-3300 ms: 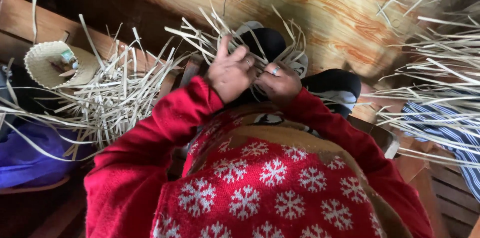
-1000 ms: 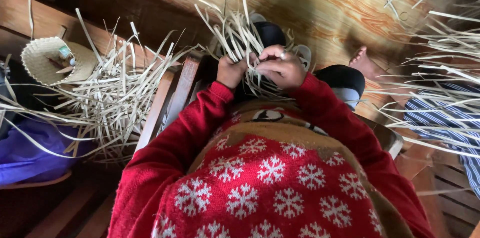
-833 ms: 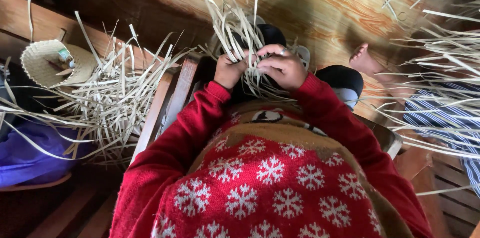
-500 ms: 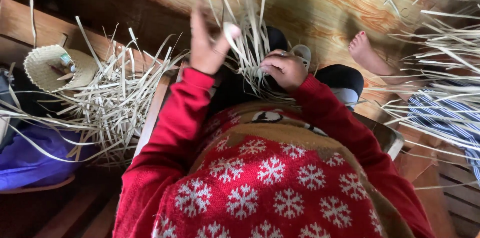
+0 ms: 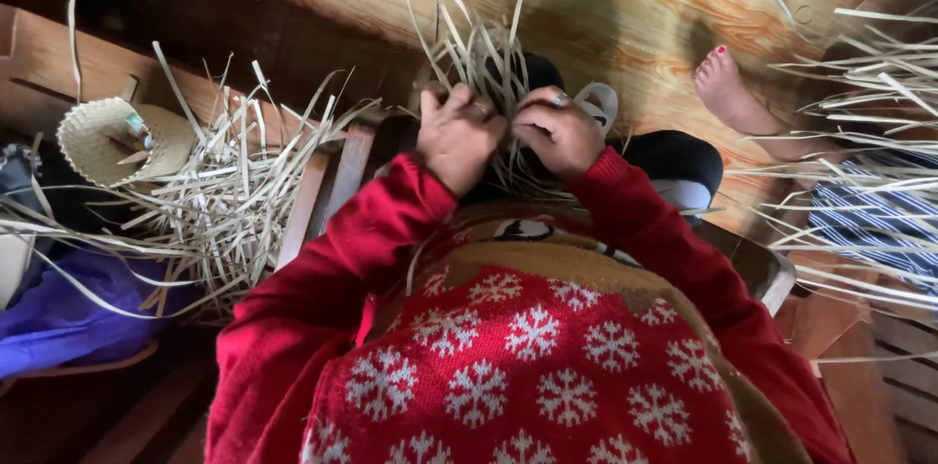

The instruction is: Weaving and braiding long strips of dried plant material to create a craft item.

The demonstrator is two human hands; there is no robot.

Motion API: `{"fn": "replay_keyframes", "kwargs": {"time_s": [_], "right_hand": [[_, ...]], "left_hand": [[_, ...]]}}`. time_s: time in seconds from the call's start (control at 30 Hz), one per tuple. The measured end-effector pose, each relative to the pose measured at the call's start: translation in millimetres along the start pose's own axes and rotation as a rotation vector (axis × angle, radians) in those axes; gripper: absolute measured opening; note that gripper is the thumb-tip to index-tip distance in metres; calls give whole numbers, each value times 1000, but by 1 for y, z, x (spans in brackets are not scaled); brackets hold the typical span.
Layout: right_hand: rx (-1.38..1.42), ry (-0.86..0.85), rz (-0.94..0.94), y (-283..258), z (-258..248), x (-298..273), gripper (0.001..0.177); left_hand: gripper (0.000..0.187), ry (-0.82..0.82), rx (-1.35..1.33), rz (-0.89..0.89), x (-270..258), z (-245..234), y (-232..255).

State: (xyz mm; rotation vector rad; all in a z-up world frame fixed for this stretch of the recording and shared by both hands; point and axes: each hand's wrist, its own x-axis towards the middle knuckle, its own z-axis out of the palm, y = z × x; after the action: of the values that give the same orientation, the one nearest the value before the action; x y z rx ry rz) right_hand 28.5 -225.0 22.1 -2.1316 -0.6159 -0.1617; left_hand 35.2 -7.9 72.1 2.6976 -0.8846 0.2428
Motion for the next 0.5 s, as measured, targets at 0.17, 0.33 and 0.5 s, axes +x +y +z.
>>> {"fn": "replay_keyframes", "kwargs": {"time_s": [0.17,0.33,0.5], "right_hand": [[-125,-90,214,-15,-12,-7,5],[-113,-128,280,-15,-15,-4,5],[-97,-138,270,-16,-14,5,5]], "left_hand": [[11,-172,-389,-62,-14,20,-49],[31,-116,-220,-14,-33,-20,-168],[51,-66,-59,45,-22,-23,-105]]}}
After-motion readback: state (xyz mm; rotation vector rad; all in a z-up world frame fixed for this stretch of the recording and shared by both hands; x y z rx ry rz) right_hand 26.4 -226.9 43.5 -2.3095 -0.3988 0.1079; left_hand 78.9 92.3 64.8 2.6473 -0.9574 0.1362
